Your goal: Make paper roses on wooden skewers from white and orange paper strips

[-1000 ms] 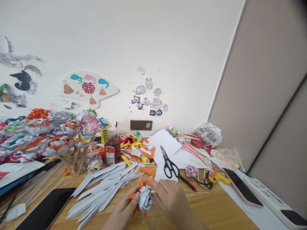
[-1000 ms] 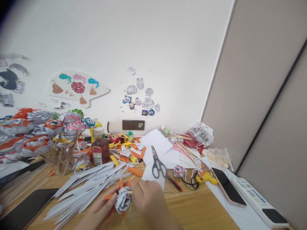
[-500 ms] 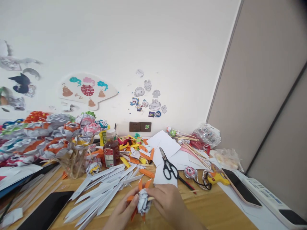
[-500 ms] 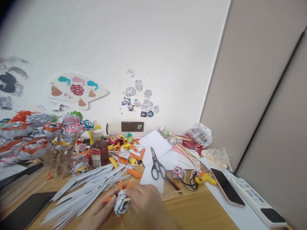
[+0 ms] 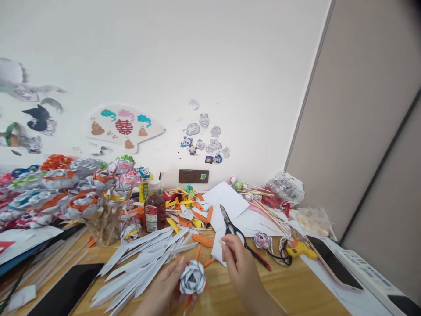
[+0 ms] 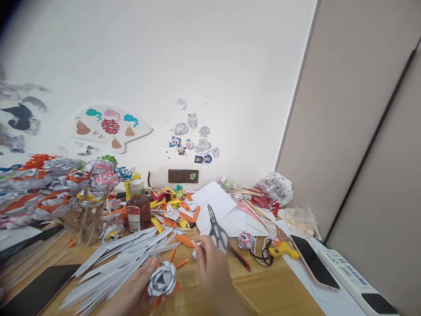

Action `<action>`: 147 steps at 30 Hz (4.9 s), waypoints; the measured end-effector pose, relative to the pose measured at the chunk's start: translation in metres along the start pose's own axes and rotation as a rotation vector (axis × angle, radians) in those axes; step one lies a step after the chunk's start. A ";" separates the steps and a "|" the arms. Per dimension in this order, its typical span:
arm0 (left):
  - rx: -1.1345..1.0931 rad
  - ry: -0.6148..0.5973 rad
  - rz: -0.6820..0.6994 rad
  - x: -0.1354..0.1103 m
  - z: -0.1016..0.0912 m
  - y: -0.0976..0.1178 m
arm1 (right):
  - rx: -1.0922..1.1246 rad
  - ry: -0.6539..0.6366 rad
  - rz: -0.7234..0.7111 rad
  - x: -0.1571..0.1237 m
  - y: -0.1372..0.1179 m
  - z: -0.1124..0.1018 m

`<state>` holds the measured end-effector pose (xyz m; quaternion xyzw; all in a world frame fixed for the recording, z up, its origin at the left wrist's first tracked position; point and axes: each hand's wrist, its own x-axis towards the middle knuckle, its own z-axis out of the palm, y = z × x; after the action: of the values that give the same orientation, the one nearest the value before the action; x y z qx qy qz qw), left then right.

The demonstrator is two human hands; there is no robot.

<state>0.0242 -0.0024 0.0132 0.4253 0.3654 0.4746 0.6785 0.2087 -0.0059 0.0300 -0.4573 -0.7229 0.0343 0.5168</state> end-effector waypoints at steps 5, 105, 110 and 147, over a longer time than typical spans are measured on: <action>0.055 0.011 0.005 0.009 -0.010 -0.011 | 0.079 -0.109 -0.140 -0.001 -0.009 0.004; 0.325 0.039 0.149 -0.004 -0.005 -0.011 | -0.436 -0.458 -0.464 -0.012 -0.010 0.014; 0.309 0.058 0.155 -0.004 -0.005 -0.010 | -0.382 -0.381 -0.449 -0.009 -0.006 0.016; -0.074 -0.061 -0.081 0.005 -0.004 -0.012 | -0.103 -0.253 -0.417 -0.002 -0.017 0.001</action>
<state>0.0259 0.0013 0.0002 0.3988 0.3436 0.4467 0.7234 0.1978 -0.0164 0.0374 -0.3158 -0.8615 -0.0528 0.3940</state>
